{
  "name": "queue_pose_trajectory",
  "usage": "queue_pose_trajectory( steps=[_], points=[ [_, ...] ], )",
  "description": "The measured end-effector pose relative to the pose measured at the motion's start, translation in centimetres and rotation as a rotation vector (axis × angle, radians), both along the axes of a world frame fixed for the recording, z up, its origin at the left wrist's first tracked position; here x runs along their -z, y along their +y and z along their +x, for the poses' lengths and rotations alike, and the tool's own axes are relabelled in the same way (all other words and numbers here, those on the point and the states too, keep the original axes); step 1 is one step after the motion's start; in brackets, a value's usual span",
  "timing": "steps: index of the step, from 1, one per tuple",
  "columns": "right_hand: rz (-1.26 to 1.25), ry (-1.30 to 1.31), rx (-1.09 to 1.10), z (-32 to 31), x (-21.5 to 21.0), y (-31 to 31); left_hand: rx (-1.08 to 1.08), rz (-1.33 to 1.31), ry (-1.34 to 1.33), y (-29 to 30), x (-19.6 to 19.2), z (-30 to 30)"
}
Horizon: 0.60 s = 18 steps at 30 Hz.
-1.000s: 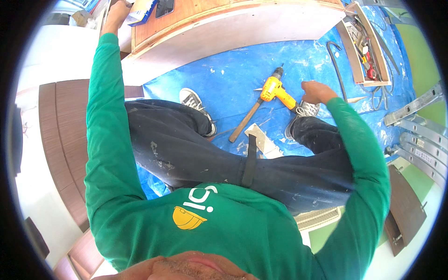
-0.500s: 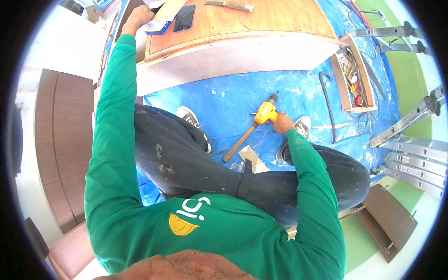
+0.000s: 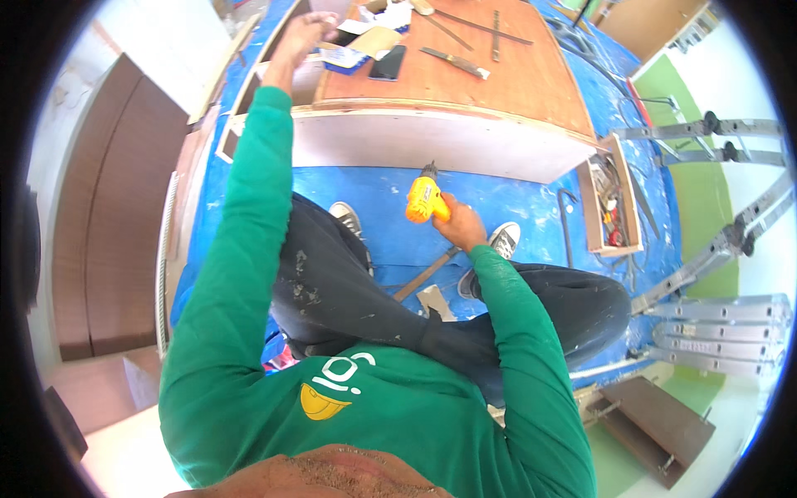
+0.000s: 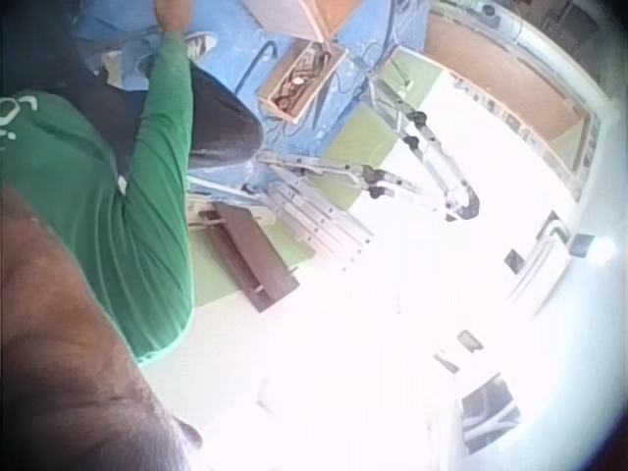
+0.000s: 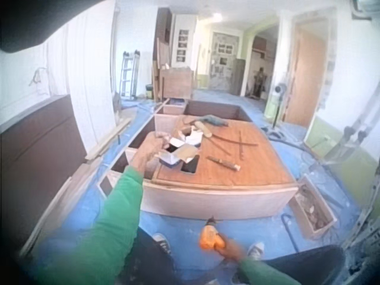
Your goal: The person sits on the floor and uses a cordless drill to fasten screws into a wooden cabinet frame. They repeatedly position the drill, drive screws, and adjust the cabinet pieces to align them.
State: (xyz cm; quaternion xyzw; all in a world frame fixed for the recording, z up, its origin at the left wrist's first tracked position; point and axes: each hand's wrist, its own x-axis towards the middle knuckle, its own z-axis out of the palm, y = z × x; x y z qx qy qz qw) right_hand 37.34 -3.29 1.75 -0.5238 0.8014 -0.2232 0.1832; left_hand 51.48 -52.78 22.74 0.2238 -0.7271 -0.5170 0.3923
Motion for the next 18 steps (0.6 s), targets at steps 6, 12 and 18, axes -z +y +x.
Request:
queue_pose_trajectory(
  steps=[6,12,18],
  points=[
    [0.078,0.299,-0.226,1.1,-1.5,-3.0,0.238,0.635,0.062,15.3,7.3,4.1],
    [0.069,0.227,-0.344,3.4,0.9,-2.5,-0.001,1.095,-0.088,20.8,21.6,9.5],
    [0.097,0.281,-0.503,3.4,1.5,-2.6,-0.196,1.247,-0.111,20.8,26.7,9.5]
  ],
)
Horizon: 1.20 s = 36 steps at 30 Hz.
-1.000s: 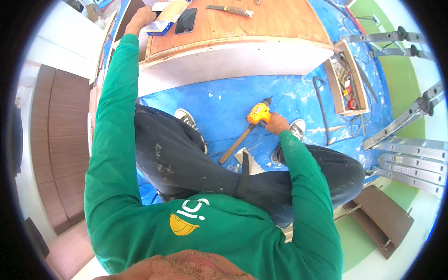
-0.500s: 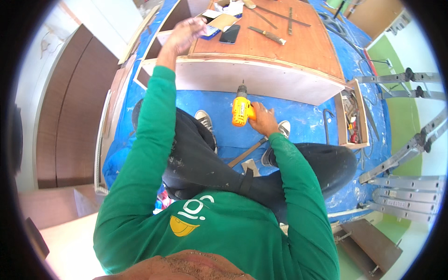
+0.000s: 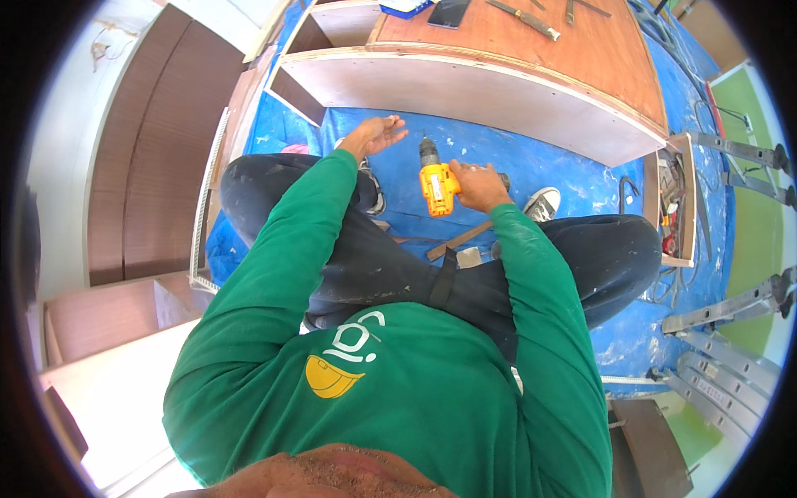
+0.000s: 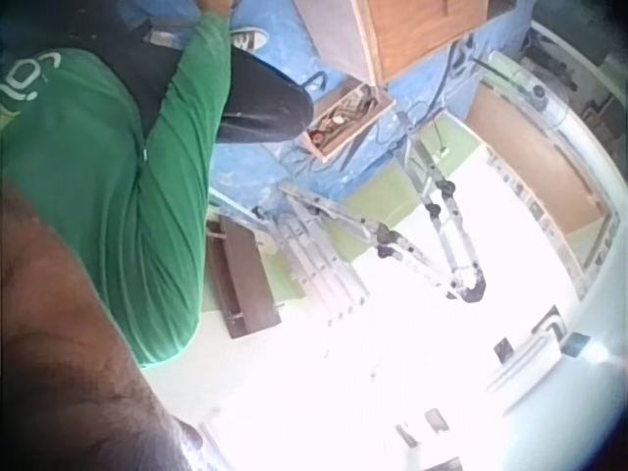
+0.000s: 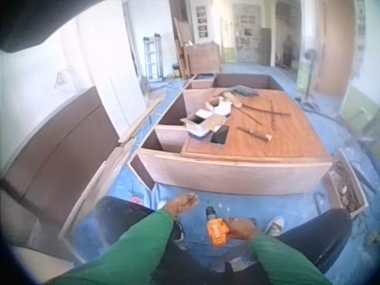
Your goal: The person sits on the floor and uses a cordless drill to fasten screws into a wooden cabinet frame. They repeatedly position the drill, drive screws, and adjust the cabinet pieces to align them.
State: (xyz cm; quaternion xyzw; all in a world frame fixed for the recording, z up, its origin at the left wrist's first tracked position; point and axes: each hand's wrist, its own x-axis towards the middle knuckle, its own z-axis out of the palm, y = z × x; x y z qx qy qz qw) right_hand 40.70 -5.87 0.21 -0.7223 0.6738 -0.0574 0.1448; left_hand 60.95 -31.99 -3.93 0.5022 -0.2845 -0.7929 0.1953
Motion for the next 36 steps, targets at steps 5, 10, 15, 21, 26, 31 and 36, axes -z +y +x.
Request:
queue_pose_trajectory(
  steps=[5,10,15,21,26,31,36],
  points=[
    [0.074,0.001,0.017,0.6,1.4,-1.2,0.145,0.096,-0.014,1.1,4.6,-3.0],
    [0.146,-0.051,0.082,0.4,3.3,-1.4,0.063,0.235,0.178,3.6,9.7,-6.0],
    [0.207,0.001,0.061,0.8,4.6,-2.6,-0.039,0.330,0.148,4.0,11.1,-6.3],
    [0.188,-0.019,0.121,2.6,5.6,-4.2,0.041,0.267,0.131,1.3,12.3,-5.4],
    [0.219,-0.007,0.195,3.3,5.0,-3.6,0.010,0.284,0.192,1.6,12.3,-7.2],
    [0.194,0.037,0.181,0.9,5.8,-1.8,0.033,0.300,0.259,3.2,11.6,-9.4],
    [0.211,0.044,0.175,1.0,5.6,-2.0,0.046,0.288,0.236,3.4,11.9,-9.1]
  ],
)
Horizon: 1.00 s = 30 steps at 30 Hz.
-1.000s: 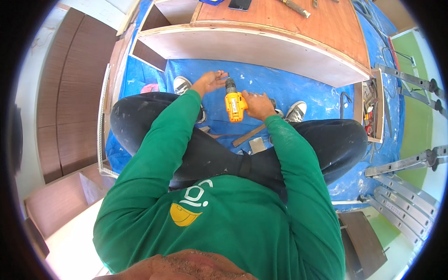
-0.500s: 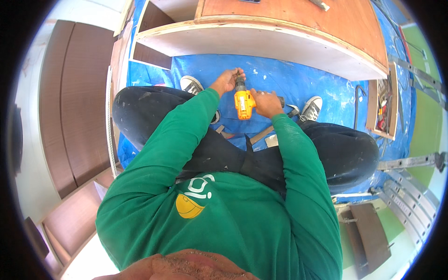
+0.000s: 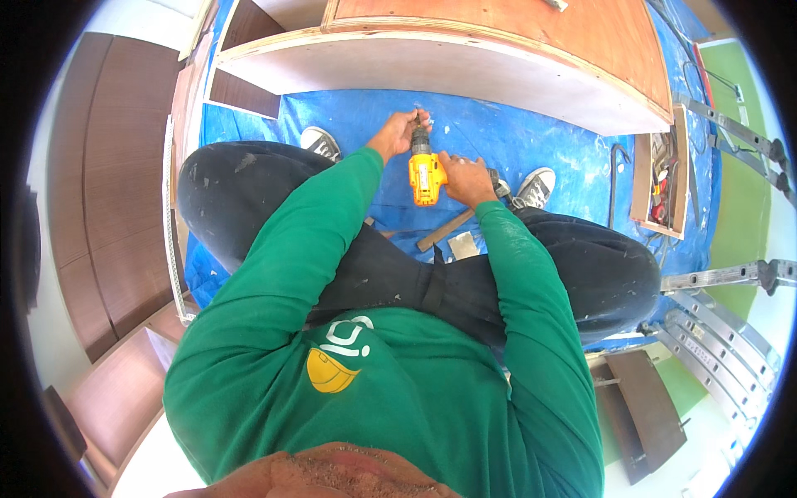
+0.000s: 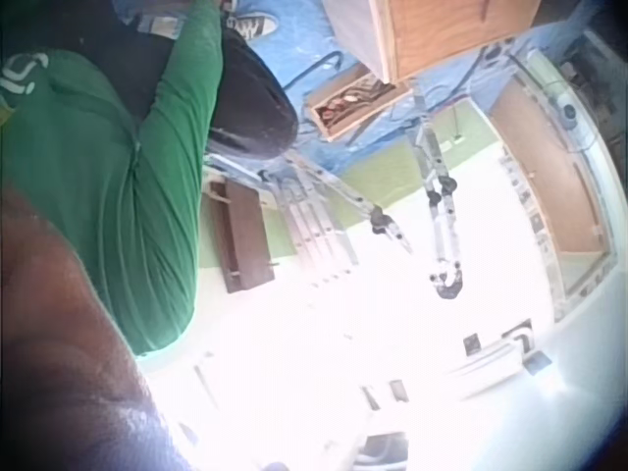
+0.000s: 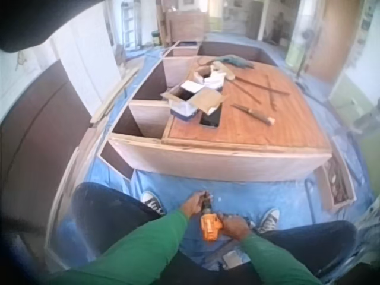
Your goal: The person sits on the floor and uses a cordless drill to fasten screws into a wooden cabinet frame. They repeatedly position the drill, drive screws, and adjust the cabinet pieces to align them.
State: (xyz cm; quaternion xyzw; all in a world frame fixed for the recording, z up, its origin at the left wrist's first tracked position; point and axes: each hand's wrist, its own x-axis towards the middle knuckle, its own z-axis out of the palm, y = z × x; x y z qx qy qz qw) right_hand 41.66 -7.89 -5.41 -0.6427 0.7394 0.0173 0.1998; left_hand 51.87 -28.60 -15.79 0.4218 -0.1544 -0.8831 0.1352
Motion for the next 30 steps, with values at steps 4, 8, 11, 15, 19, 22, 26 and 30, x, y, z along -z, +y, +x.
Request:
queue_pose_trajectory(
  steps=[4,8,11,15,19,22,26,30],
  points=[
    [0.032,-0.034,0.032,0.7,-0.1,-0.4,0.053,-0.024,-0.033,-0.5,0.9,0.3],
    [0.019,-0.012,0.078,0.8,0.6,-0.4,0.165,-0.070,-0.101,-0.5,-1.6,-0.8],
    [0.051,-0.014,0.097,1.0,0.3,-1.3,0.144,-0.131,-0.138,0.0,-2.0,-1.0],
    [0.044,0.054,0.106,1.9,1.8,-1.7,0.168,-0.181,-0.212,0.3,-1.1,-1.3],
    [0.096,0.046,0.128,1.8,2.6,-2.3,0.186,-0.254,-0.258,0.3,0.5,-1.9],
    [0.096,0.027,0.115,2.2,3.3,-2.5,0.170,-0.266,-0.292,0.5,1.8,-1.6],
    [0.078,0.030,0.132,2.1,4.1,-3.4,0.173,-0.285,-0.290,-0.3,1.3,-1.8],
    [0.070,0.019,0.133,1.1,3.7,-4.9,0.143,-0.305,-0.244,-1.8,1.4,-2.7]
  ],
)
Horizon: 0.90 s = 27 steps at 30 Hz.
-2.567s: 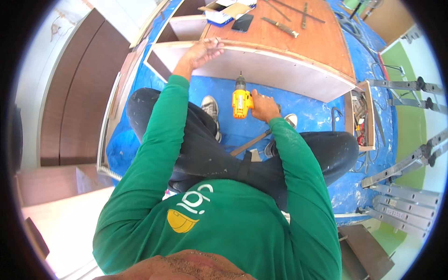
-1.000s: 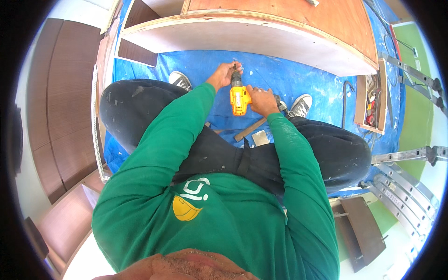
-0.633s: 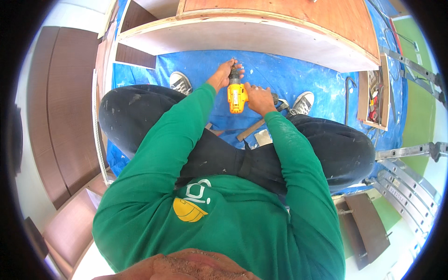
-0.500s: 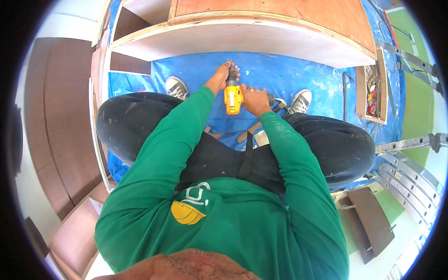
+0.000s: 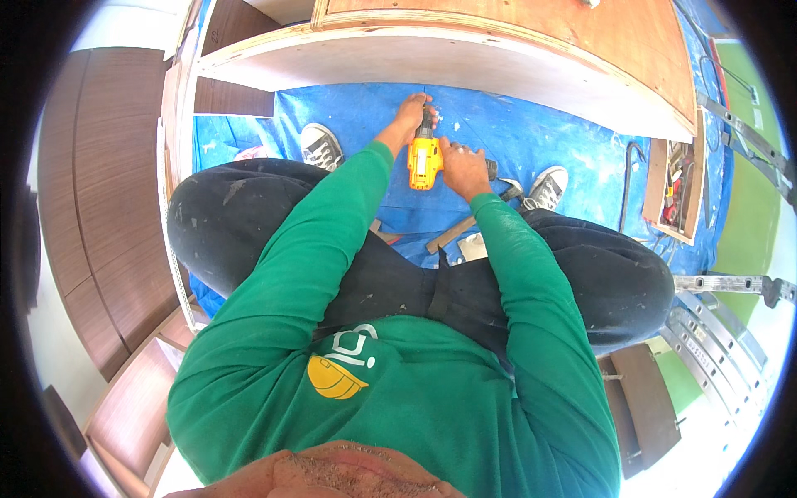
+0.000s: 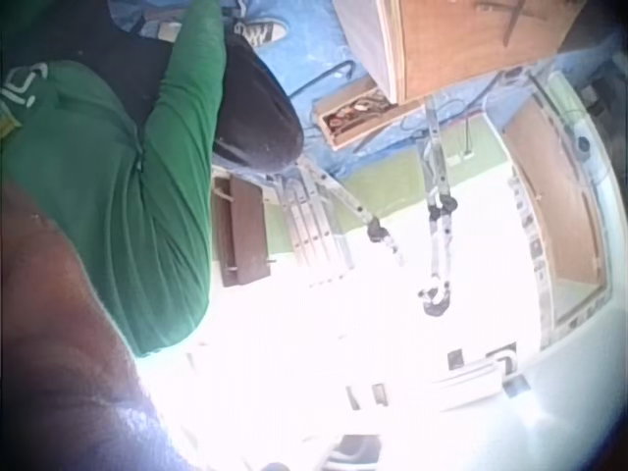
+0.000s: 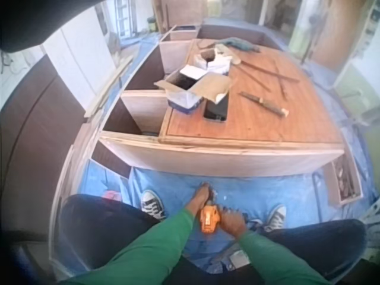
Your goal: The person sits on the floor and uses a cordless drill to fasten screws into a wooden cabinet frame. They repeatedly position the drill, drive screws, and adjust the cabinet pieces to align them.
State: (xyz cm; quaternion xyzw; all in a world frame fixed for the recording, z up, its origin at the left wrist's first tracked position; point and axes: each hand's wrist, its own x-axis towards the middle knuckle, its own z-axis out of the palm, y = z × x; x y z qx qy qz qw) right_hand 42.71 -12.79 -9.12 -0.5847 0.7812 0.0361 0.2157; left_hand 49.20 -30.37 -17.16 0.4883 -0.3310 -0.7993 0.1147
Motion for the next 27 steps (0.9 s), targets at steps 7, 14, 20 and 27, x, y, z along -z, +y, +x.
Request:
queue_pose_trajectory(
  steps=[7,14,20,27],
  points=[
    [-0.013,-0.009,0.003,-1.3,0.4,-0.8,0.015,-0.002,0.008,-1.0,0.3,-1.4],
    [-0.097,0.023,-0.035,-1.0,1.3,-0.8,-0.056,-0.131,-0.087,0.6,2.0,1.7],
    [-0.030,-0.011,0.064,-0.7,1.6,-0.4,-0.093,-0.020,-0.272,10.9,-3.3,7.5],
    [-0.032,0.031,0.058,0.1,1.8,-0.7,-0.189,-0.054,-0.363,12.2,-4.1,5.8]
  ],
)
